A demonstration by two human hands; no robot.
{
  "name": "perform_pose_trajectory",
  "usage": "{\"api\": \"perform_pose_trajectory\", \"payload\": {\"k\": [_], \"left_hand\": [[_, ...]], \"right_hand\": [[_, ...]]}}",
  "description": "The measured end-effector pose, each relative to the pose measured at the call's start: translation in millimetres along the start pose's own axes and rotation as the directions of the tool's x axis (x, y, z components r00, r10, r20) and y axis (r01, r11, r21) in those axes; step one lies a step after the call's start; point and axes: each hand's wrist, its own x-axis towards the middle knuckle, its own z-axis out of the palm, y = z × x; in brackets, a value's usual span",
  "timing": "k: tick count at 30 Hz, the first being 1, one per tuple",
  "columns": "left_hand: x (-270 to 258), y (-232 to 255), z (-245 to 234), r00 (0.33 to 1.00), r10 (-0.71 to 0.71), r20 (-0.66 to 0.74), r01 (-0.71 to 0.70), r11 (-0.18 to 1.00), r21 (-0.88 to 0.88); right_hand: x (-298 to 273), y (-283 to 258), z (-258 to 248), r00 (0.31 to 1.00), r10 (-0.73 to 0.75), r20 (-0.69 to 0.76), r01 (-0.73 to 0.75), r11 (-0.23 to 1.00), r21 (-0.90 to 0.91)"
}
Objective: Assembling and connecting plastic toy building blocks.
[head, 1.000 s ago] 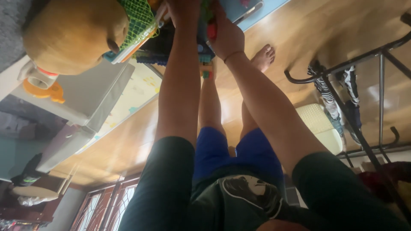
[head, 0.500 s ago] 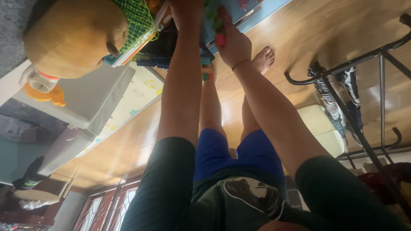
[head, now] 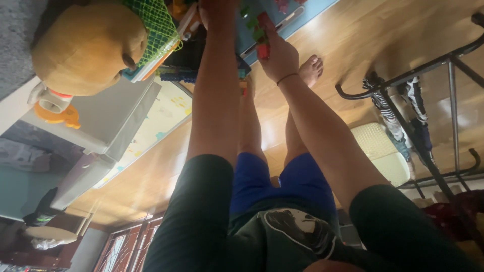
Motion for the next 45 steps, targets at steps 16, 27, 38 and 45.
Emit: {"api": "perform_pose_trajectory", "payload": {"k": [16, 27, 38, 45], "left_hand": [[85.3, -169.0, 9.6, 0.951, -0.282, 0.127, 0.307, 0.807, -0.505], [52.4, -150.6, 23.4, 0.910, -0.089, 0.404, 0.396, 0.472, -0.787], [61.2, -161.7, 22.5, 0.898, 0.022, 0.439, 0.381, 0.457, -0.804], [64.7, -167.0, 20.2, 0.864, 0.001, 0.504, 0.453, 0.434, -0.779]], "right_hand": [[11.2, -27.1, -42.1, 0.996, 0.051, 0.068, -0.055, 0.997, 0.055], [21.7, 3.2, -35.2, 0.992, -0.033, 0.119, 0.037, 0.999, -0.030], [32.9, -19.7, -43.1, 0.992, -0.054, 0.116, 0.067, 0.991, -0.115], [36.2, -28.9, -38.7, 0.990, 0.005, 0.139, 0.017, 0.987, -0.158]]}}
